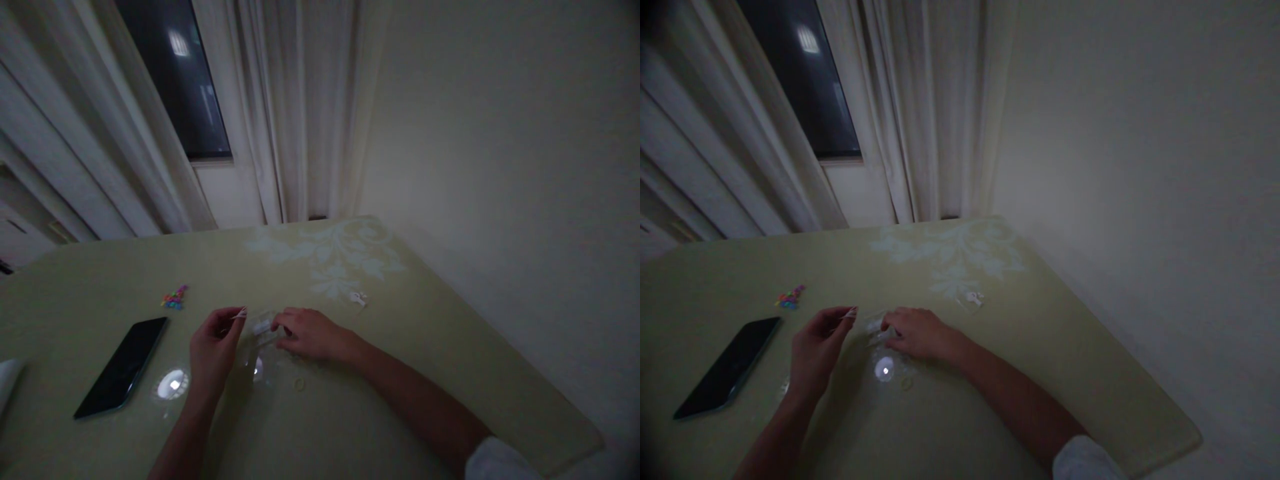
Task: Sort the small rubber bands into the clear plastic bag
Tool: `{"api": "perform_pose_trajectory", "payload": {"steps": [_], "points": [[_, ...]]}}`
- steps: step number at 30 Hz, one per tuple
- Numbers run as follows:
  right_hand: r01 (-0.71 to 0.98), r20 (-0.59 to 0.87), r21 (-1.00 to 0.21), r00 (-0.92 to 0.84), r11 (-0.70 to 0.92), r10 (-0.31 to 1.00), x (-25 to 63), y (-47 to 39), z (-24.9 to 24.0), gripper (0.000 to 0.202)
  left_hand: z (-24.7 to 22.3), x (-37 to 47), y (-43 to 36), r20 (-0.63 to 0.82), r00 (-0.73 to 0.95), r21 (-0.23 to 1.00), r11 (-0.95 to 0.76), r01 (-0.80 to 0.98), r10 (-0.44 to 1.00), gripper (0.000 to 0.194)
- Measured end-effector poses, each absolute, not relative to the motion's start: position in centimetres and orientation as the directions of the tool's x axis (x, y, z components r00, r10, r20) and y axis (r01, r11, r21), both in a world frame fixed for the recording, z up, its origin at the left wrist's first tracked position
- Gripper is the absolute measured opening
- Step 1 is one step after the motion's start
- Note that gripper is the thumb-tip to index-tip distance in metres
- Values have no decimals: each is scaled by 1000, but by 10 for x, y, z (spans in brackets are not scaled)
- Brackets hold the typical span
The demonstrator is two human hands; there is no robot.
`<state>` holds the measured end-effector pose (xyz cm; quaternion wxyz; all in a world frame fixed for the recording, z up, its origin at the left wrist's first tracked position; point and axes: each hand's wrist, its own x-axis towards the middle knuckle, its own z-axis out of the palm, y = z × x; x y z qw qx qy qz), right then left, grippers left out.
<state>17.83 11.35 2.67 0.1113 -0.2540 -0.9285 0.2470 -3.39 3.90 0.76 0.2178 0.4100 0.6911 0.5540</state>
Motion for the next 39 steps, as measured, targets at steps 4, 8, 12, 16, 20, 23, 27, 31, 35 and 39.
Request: {"api": "perform_pose_trajectory", "payload": {"steps": [4,8,12,16,20,23,27,31,35,39], "points": [[413,87,-451,-862,791,500,177,109,21,25,-2,-41,40,223,-519,838,109,534,826,35],[410,87,-430,-868,804,489,176,109,21,15,-7,-40,41,395,-369,650,28,760,842,31],[405,93,-423,-871,811,483,175,109,20,11,-9,-39,39,480,-208,500,-72,863,852,33],[396,105,-428,-871,812,480,175,109,19,11,-8,-41,35,507,7,355,-216,910,862,34],[394,98,-437,-872,808,479,175,109,20,11,-9,-43,32,486,98,241,-241,940,868,38],[389,102,-441,-874,809,476,175,109,20,11,-10,-43,34,483,114,222,-247,943,868,37],[383,107,-436,-877,815,469,174,109,17,10,-14,-42,38,534,36,241,-193,951,844,33],[378,108,-440,-878,815,466,173,109,16,9,-17,-38,41,524,89,174,-208,963,847,34],[379,130,-457,-867,805,481,175,113,19,10,-19,-32,41,517,157,134,-260,956,842,34],[408,139,-476,-840,779,524,180,120,26,10,-17,-26,40,498,165,135,-264,955,851,34]]}}
